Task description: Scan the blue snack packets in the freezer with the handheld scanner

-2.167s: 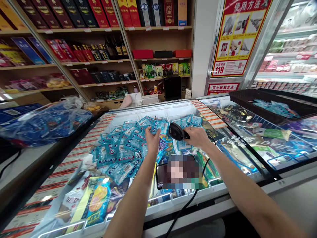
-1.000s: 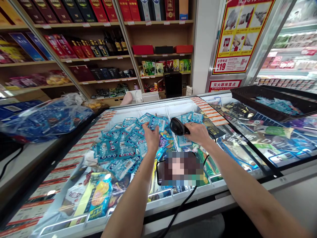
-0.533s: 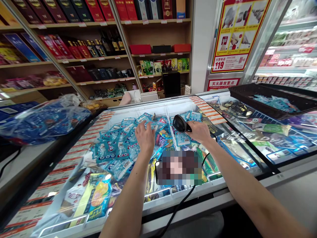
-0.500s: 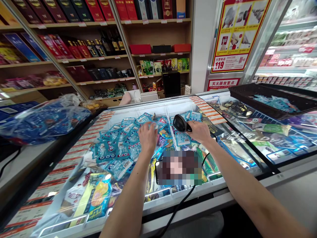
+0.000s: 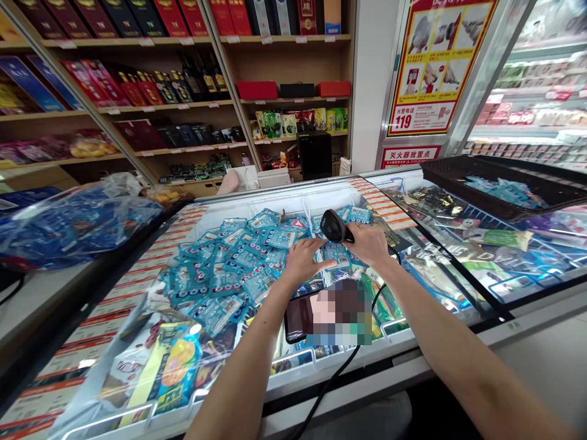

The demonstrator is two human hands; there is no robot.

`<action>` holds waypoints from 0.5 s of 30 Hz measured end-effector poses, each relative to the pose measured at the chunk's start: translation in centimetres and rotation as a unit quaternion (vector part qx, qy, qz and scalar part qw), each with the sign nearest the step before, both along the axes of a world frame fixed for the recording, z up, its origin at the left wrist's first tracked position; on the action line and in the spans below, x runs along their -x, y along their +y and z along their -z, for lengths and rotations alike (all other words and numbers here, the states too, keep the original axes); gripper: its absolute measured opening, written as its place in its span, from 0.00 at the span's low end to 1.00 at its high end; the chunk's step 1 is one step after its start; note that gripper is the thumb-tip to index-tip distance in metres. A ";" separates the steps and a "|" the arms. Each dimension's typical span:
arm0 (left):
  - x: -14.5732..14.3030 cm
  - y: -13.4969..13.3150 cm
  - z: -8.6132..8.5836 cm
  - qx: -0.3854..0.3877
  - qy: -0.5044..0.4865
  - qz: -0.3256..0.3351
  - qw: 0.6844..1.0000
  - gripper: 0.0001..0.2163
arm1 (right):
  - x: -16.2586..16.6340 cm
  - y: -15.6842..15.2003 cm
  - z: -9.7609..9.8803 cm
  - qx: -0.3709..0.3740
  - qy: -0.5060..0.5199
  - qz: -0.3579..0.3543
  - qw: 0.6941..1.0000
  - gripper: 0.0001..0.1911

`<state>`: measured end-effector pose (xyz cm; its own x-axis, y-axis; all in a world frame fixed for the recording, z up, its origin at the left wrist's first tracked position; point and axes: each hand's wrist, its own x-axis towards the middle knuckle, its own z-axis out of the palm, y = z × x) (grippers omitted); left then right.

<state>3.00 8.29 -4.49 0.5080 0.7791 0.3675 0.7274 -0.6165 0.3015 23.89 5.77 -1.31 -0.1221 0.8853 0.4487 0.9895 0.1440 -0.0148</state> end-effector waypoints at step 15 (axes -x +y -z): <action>1.6 1.8 0.9 0.078 -0.184 -0.040 0.979 0.36 | -0.3 0.0 0.1 -0.006 0.009 0.012 1.000 0.18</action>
<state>1.42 10.06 -5.35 0.2994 0.8721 0.3870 0.5959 -0.4877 0.6380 24.14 5.76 -1.44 -0.0941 0.8824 0.4609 0.9921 0.1215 -0.0301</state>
